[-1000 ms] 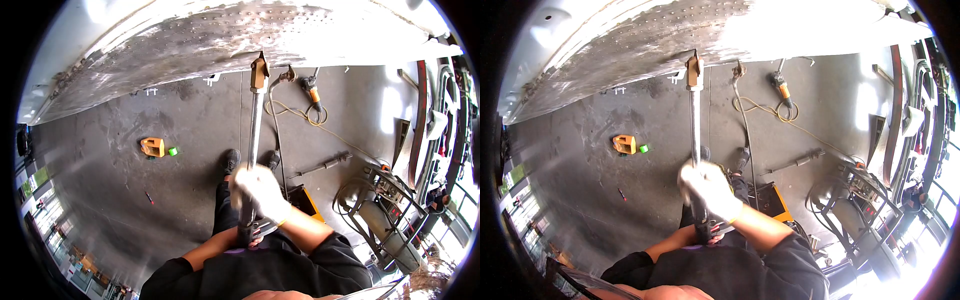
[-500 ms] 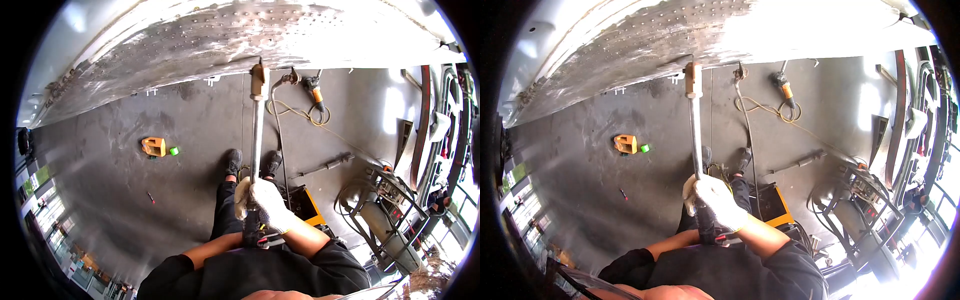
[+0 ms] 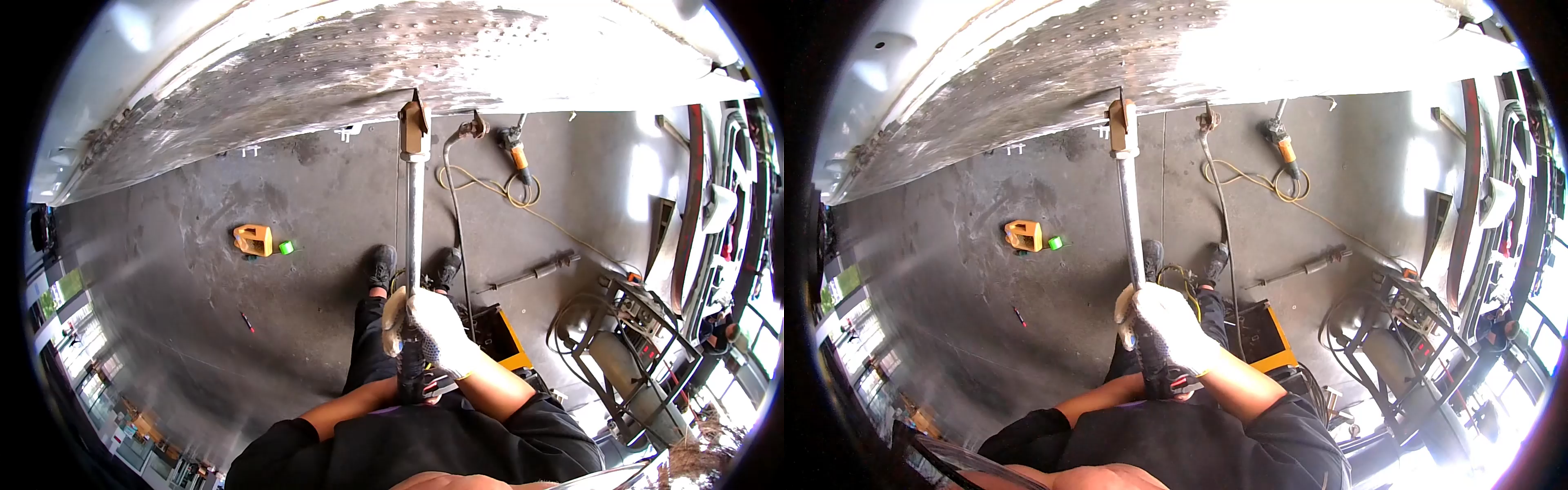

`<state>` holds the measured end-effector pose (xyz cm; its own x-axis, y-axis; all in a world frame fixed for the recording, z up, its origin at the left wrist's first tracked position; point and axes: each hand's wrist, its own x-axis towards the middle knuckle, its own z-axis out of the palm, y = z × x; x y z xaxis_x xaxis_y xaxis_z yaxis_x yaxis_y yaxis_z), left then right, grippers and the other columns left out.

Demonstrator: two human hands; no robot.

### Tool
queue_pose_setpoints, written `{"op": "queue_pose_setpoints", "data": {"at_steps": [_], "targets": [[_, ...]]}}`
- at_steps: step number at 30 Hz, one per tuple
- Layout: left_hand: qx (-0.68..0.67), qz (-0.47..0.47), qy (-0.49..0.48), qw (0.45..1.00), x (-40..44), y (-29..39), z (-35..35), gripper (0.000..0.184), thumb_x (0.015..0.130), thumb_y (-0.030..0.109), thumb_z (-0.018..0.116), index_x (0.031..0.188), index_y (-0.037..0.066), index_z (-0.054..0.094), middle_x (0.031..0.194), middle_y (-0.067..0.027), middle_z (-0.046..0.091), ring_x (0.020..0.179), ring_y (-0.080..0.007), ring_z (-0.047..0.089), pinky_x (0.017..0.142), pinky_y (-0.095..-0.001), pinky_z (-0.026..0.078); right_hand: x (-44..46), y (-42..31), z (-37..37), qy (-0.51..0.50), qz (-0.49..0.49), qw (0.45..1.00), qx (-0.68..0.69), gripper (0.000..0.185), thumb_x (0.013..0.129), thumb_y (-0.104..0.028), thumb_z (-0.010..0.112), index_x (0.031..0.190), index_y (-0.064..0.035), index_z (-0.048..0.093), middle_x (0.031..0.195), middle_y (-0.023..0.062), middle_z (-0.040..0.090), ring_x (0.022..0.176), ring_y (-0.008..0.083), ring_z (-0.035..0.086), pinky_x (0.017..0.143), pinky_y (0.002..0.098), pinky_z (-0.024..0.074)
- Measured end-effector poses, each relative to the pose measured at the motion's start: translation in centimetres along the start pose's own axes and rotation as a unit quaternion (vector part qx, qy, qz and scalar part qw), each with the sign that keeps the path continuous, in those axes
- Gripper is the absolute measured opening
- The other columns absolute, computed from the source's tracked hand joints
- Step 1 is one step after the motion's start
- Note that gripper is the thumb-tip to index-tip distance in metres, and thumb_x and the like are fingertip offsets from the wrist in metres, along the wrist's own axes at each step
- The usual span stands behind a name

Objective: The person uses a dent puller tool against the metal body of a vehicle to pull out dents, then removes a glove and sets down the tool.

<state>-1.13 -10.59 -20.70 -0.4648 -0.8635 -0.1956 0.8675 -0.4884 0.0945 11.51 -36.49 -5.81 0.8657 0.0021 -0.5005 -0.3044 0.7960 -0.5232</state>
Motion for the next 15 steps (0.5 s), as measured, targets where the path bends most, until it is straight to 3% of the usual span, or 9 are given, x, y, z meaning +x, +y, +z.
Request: {"op": "queue_pose_setpoints", "data": {"at_steps": [3,6,10,15], "targets": [[0.108,0.053,0.012,0.993,0.0,1.8,1.5,0.024,0.110,0.026,0.062,0.093,0.009,0.065,0.084,-0.0010,0.063,0.077,-0.0127,0.058,0.074,-0.0296,0.049,0.1,0.0,0.2,0.011,0.002,1.000,0.005,0.065,0.106,-0.058,0.059,0.098,0.0057,0.068,0.074,0.0152,0.069,0.065,0.0235,0.068,0.062,0.0328,0.0540],[0.050,0.039,0.015,0.998,0.0,1.2,1.5,0.023,0.110,0.026,0.062,0.095,0.010,0.065,0.084,-0.0010,0.063,0.077,-0.0123,0.059,0.075,-0.0289,0.049,0.1,-0.5,0.2,0.000,-0.016,1.000,-0.012,0.067,0.105,-0.061,0.059,0.098,0.0055,0.068,0.074,0.0154,0.069,0.065,0.0240,0.069,0.062,0.0328,0.0540],[0.088,0.036,0.030,0.995,-0.4,3.1,3.0,0.024,0.111,0.028,0.060,0.097,0.009,0.065,0.087,-0.0018,0.064,0.078,-0.0118,0.059,0.075,-0.0281,0.049,0.1,-0.4,0.0,0.004,-0.016,0.999,-0.029,0.068,0.104,-0.062,0.060,0.100,0.0059,0.067,0.075,0.0159,0.070,0.065,0.0241,0.069,0.062,0.0327,0.0541],[-0.065,-0.023,0.061,0.996,-0.6,3.1,3.5,0.029,0.112,0.035,0.056,0.100,0.010,0.063,0.087,-0.0020,0.063,0.075,-0.0118,0.059,0.071,-0.0275,0.049,1.8,-3.4,0.7,0.023,-0.017,0.998,-0.050,0.064,0.105,-0.058,0.061,0.104,0.0057,0.066,0.077,0.0147,0.071,0.065,0.0224,0.069,0.063,0.0315,0.0544]]}}
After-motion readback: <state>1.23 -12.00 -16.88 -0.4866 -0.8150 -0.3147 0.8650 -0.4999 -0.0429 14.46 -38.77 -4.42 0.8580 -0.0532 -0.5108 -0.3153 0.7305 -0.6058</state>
